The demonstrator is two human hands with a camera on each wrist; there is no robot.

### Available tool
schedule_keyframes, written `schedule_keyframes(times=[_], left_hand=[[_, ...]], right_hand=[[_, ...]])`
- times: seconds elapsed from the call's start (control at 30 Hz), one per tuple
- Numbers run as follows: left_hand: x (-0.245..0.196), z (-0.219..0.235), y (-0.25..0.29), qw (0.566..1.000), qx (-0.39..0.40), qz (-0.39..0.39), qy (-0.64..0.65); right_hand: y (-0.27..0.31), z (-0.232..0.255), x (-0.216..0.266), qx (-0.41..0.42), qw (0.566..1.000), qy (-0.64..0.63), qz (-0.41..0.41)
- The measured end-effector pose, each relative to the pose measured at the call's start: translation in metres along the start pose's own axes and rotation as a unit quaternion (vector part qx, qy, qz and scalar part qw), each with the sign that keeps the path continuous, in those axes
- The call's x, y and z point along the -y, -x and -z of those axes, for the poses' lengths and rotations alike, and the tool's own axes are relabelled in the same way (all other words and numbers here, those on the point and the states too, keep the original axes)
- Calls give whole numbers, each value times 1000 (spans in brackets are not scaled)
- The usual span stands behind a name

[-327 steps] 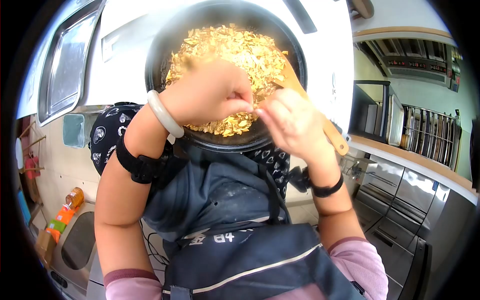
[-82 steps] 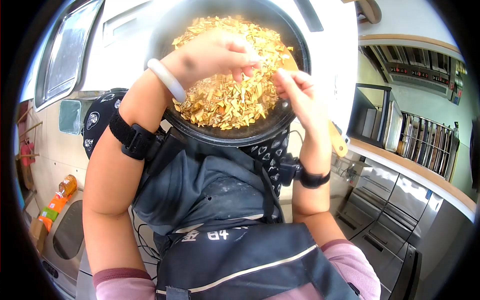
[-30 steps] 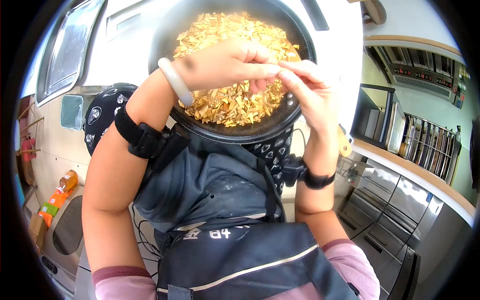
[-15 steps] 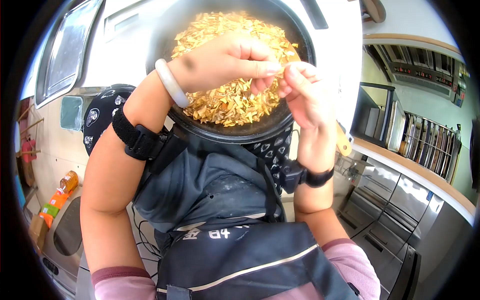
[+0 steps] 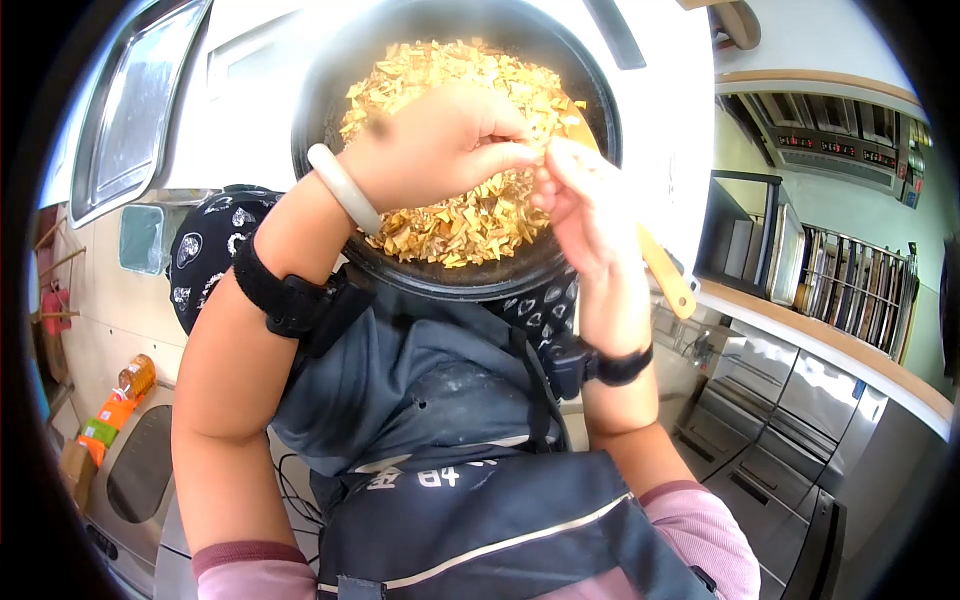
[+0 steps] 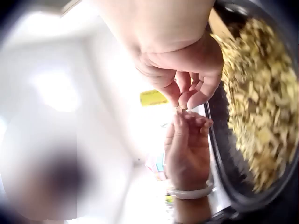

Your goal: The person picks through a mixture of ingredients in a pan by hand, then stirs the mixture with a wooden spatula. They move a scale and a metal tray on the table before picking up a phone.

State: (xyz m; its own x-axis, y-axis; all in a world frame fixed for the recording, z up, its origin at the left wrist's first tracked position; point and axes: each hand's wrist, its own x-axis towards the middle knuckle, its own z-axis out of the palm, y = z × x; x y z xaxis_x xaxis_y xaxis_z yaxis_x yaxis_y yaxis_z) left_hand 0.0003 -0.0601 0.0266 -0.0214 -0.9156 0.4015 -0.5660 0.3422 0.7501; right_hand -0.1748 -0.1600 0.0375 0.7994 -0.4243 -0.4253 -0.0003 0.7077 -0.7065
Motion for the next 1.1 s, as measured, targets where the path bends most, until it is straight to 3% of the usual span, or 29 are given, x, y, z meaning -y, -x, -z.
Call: schedule_keyframes(times=[0.03, 0.1, 0.13, 0.2, 0.27, 0.3, 0.33, 0.4, 0.47, 0.53, 0.67, 0.73, 0.8, 0.87, 0.9, 0.97, 1.07, 1.1], left_hand=[[0, 0, 0, 1000, -1, 0, -1], [0, -2, 1, 959, 34, 140, 243], [-2, -3, 1, 960, 35, 138, 242], [-5, -2, 0, 903, 31, 183, 387], [-1, -2, 1, 904, 53, 183, 384], [0, -1, 0, 903, 75, 184, 381], [-1, 0, 1, 904, 74, 184, 379], [-4, 1, 2, 944, 87, 155, 278], [-3, -1, 4, 967, 70, 117, 215], [-3, -1, 4, 997, 48, 35, 43], [3, -5, 5, 996, 61, 56, 28], [-3, 0, 4, 989, 73, 96, 81], [-1, -3, 5, 987, 77, 99, 104], [-1, -6, 5, 983, 83, 100, 129], [-2, -5, 5, 983, 95, 102, 118], [-4, -5, 5, 983, 107, 103, 107], [-3, -12, 7, 989, 86, 64, 105], [-3, -15, 8, 996, 65, 39, 43]], right_hand=[[4, -5, 1, -52, 984, 150, 84], [8, -16, 5, -43, 968, 218, 118], [11, -22, 8, -36, 946, 284, 153], [14, -23, 9, -42, 938, 297, 174], [12, -12, 9, -21, 798, 523, 298], [14, -13, 8, -43, 765, 560, 315], [16, -15, 9, -42, 765, 559, 317], [20, -19, 14, -17, 638, 686, 349], [20, -18, 13, -12, 636, 685, 356], [21, -17, 14, 16, 613, 723, 316], [18, -16, 9, 3, 628, 730, 269], [19, -13, 5, -22, 761, 624, 176], [18, -7, 3, -9, 766, 620, 168], [19, -3, 2, 16, 830, 551, 85], [20, -4, 3, 15, 830, 551, 85], [21, -7, 4, -2, 898, 439, 11], [17, -5, 6, -11, 934, 354, -47], [15, -1, 6, -11, 934, 355, -46]])
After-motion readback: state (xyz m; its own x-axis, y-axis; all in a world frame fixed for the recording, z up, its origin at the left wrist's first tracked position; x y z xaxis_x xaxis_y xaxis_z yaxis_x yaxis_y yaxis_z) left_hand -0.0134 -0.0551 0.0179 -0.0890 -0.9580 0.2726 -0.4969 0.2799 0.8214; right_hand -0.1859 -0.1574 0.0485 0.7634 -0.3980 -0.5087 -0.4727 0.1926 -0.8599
